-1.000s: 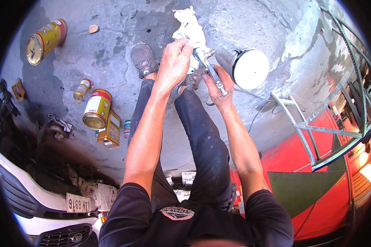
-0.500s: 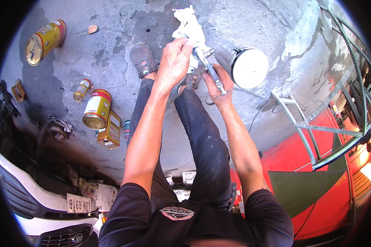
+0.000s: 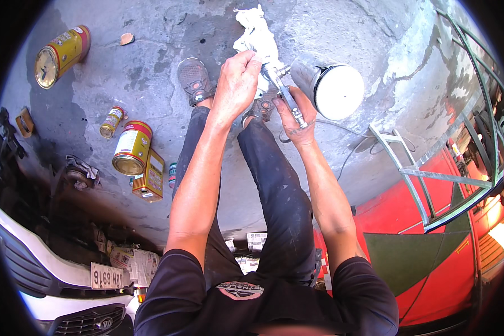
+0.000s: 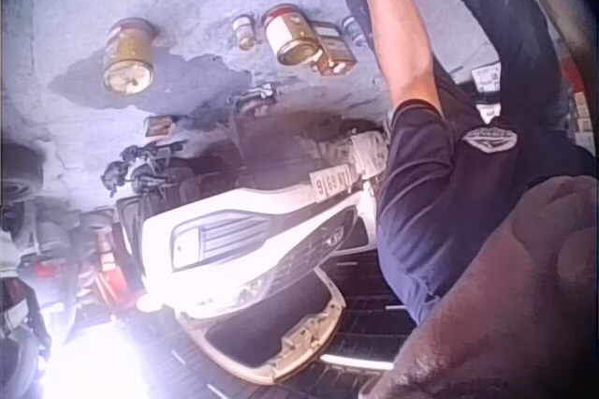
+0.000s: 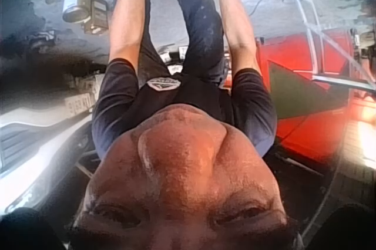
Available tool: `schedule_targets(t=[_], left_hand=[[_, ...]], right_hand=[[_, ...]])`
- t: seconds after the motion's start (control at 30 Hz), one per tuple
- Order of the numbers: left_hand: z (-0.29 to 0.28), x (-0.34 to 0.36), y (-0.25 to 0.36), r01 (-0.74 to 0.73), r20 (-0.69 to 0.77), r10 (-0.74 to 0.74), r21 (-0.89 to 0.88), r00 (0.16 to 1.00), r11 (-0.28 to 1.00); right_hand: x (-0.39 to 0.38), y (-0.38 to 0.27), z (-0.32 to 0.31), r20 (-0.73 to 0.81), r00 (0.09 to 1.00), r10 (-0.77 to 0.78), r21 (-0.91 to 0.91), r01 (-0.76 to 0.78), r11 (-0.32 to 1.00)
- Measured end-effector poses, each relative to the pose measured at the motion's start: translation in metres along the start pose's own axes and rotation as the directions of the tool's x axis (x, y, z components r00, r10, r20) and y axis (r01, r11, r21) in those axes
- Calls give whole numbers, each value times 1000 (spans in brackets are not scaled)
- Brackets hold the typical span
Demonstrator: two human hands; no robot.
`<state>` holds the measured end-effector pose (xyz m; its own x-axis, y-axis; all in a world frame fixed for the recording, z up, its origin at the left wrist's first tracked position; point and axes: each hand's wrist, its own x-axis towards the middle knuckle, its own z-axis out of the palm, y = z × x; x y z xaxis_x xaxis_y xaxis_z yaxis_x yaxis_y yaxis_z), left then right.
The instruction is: Preparing paint and spray painting an automotive part.
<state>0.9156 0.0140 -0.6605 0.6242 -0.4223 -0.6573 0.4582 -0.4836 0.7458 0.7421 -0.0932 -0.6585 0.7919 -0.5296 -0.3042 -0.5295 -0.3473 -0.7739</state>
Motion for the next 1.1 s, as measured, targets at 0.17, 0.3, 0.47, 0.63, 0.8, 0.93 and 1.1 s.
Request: schedule_targets(t=[0.17,0.3,0.47,0.63,0.8,0.93,1.1], left_hand=[[0,3,0,-2,-3,2,-8,1000,1000],[0,5,0,13,-5,-13,8,1000,1000],[1,7,1,12,-5,-12,11,1000,1000],[2,8,1,10,1,-10,21,1000,1000],[4,9,3,19,6,-19,22,1000,1000],[5,10,3,24,9,-24,20,1000,1000],[6,12,2,13,5,-13,23,1000,1000]], right_hand=[[2,2,2,-18,999,-44,-50,43,998],[4,4,3,-21,999,-48,-42,47,998],[5,4,3,-5,1000,-28,-35,28,999],[5,6,2,-17,999,-36,-33,35,999],[6,8,1,-11,999,-32,-42,32,999],[7,10,0,-15,998,-65,-67,64,996],[7,12,0,-12,1000,-25,-25,25,999]])
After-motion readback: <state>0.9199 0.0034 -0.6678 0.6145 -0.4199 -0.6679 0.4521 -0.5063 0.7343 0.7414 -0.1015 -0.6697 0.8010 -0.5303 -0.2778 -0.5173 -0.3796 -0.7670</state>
